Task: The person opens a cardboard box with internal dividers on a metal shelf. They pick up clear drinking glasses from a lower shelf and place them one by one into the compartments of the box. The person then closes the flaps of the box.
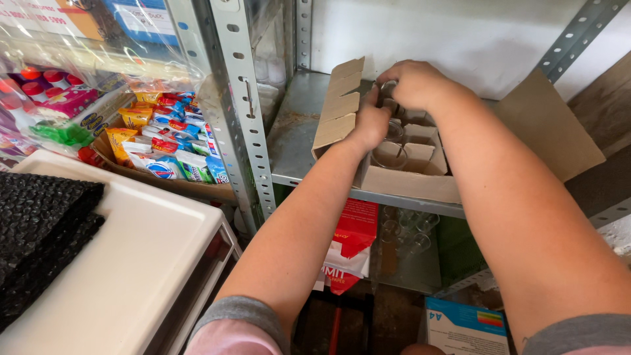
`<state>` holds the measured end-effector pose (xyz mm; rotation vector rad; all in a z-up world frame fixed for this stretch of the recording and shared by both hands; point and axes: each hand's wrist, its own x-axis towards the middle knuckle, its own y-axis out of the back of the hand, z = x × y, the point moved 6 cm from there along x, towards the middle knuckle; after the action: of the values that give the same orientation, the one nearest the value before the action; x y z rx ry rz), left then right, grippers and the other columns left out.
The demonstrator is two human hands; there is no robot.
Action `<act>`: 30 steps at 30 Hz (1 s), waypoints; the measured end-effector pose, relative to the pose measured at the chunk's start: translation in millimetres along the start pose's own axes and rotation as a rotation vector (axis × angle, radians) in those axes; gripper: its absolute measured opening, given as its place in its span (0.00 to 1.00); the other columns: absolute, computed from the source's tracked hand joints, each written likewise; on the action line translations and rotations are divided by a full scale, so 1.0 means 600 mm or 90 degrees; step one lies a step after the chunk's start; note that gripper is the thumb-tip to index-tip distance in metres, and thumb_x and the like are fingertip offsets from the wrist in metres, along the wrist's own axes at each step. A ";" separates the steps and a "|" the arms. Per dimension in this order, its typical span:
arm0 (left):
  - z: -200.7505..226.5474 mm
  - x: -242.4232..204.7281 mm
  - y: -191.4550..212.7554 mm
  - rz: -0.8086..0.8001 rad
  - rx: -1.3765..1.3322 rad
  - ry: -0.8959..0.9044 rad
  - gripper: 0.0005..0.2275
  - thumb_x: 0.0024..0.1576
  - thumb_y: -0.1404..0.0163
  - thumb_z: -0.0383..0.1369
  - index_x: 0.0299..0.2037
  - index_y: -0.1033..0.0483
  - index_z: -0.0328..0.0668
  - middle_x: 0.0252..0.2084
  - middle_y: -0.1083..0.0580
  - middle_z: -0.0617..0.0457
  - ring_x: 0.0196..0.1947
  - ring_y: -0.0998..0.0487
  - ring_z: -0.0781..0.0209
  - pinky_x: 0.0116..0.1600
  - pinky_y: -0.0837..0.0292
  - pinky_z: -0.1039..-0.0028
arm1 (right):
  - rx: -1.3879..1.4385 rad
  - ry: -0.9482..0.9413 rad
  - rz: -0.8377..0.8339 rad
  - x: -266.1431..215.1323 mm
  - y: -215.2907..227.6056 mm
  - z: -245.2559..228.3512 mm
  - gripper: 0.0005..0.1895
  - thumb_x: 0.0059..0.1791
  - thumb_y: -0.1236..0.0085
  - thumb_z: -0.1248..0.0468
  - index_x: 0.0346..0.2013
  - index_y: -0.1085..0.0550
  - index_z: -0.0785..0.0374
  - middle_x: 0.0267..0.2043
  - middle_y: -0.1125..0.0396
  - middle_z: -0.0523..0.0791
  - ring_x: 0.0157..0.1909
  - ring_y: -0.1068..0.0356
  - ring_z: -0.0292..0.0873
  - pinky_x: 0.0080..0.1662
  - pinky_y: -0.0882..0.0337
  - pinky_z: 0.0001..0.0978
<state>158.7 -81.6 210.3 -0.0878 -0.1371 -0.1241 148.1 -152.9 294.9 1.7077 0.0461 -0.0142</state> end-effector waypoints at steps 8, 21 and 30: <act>-0.005 0.007 -0.005 -0.007 -0.052 -0.007 0.34 0.55 0.58 0.26 0.77 0.50 0.44 0.75 0.40 0.44 0.74 0.40 0.48 0.71 0.44 0.69 | 0.117 -0.034 0.150 -0.005 0.010 -0.003 0.26 0.45 0.46 0.64 0.58 0.25 0.52 0.58 0.29 0.47 0.56 0.30 0.52 0.54 0.30 0.40; 0.005 0.004 -0.004 -0.032 -0.068 -0.049 0.34 0.54 0.56 0.24 0.75 0.46 0.43 0.78 0.45 0.43 0.77 0.47 0.50 0.75 0.50 0.68 | 0.143 -0.070 0.134 -0.020 0.001 0.015 0.08 0.48 0.44 0.57 0.38 0.20 0.48 0.41 0.26 0.42 0.41 0.30 0.47 0.44 0.30 0.39; 0.022 0.005 -0.003 -0.009 0.212 -0.068 0.28 0.54 0.60 0.28 0.70 0.35 0.42 0.75 0.43 0.40 0.72 0.39 0.44 0.72 0.46 0.71 | 0.258 0.022 0.185 -0.057 0.037 0.056 0.17 0.54 0.53 0.64 0.49 0.19 0.45 0.55 0.26 0.41 0.55 0.29 0.43 0.57 0.33 0.31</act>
<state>159.6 -82.5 224.0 0.2398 -0.2633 -0.1093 115.2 -190.2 313.3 2.1051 -0.1914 0.2372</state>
